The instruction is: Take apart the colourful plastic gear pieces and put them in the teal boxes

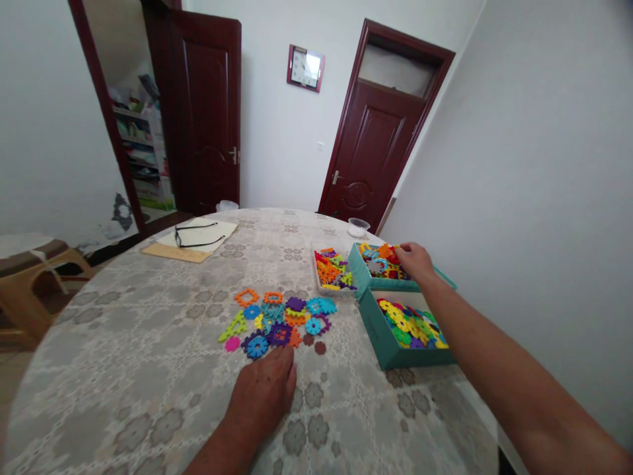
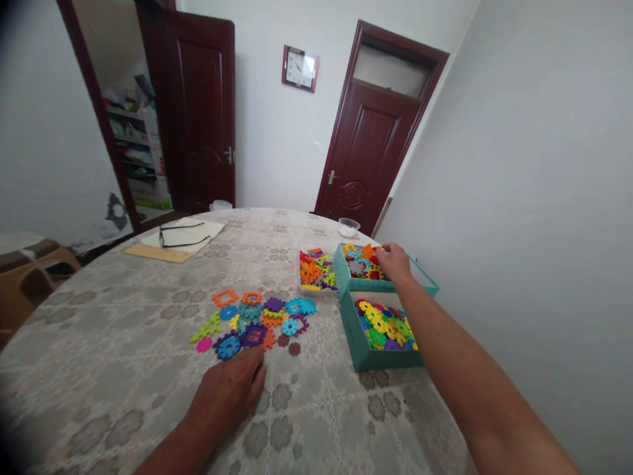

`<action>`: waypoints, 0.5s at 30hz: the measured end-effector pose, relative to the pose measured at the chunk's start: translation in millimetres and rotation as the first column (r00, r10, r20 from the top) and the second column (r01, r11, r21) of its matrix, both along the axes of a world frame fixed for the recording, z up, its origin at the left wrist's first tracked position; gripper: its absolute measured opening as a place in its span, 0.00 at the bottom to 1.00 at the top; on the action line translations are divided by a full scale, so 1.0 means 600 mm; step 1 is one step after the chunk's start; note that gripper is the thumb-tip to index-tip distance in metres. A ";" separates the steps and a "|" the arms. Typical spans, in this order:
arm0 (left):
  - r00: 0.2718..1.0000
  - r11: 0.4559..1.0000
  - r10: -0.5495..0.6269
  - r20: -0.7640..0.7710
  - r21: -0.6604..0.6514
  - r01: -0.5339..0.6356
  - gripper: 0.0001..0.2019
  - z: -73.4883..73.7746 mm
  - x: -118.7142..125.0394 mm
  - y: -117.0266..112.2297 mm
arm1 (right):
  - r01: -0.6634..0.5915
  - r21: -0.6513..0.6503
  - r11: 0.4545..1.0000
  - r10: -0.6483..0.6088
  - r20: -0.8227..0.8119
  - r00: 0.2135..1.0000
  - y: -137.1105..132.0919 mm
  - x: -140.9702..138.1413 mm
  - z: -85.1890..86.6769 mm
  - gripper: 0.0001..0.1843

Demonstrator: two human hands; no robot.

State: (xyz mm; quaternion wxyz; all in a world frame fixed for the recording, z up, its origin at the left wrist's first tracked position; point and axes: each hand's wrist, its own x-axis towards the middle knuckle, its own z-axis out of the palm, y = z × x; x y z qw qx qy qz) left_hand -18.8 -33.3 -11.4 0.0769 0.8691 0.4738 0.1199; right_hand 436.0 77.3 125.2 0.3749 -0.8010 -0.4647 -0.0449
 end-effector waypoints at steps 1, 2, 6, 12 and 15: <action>1.000 1.000 0.002 -0.003 0.003 -0.002 0.09 0.000 0.000 0.000 | -0.033 -0.017 0.999 0.034 0.062 0.997 0.001 -0.003 -0.004 0.19; 1.000 1.000 0.004 -0.001 0.008 -0.004 0.09 0.000 0.000 0.000 | -0.072 -0.042 0.997 0.076 0.115 0.990 0.002 -0.006 -0.009 0.20; 0.999 0.999 0.004 0.051 0.040 -0.006 0.08 -0.005 -0.001 0.003 | -0.202 -0.199 0.959 0.245 0.224 0.943 0.005 -0.012 -0.031 0.20; 0.963 0.972 -0.037 0.266 0.235 -0.027 0.09 -0.009 -0.019 0.015 | -0.124 -0.315 0.941 0.222 0.297 0.928 0.002 0.023 -0.033 0.19; 0.930 0.908 0.019 0.368 0.384 -0.171 0.07 0.001 -0.037 0.029 | -0.034 -0.329 0.944 0.147 0.326 0.934 -0.008 0.040 -0.025 0.17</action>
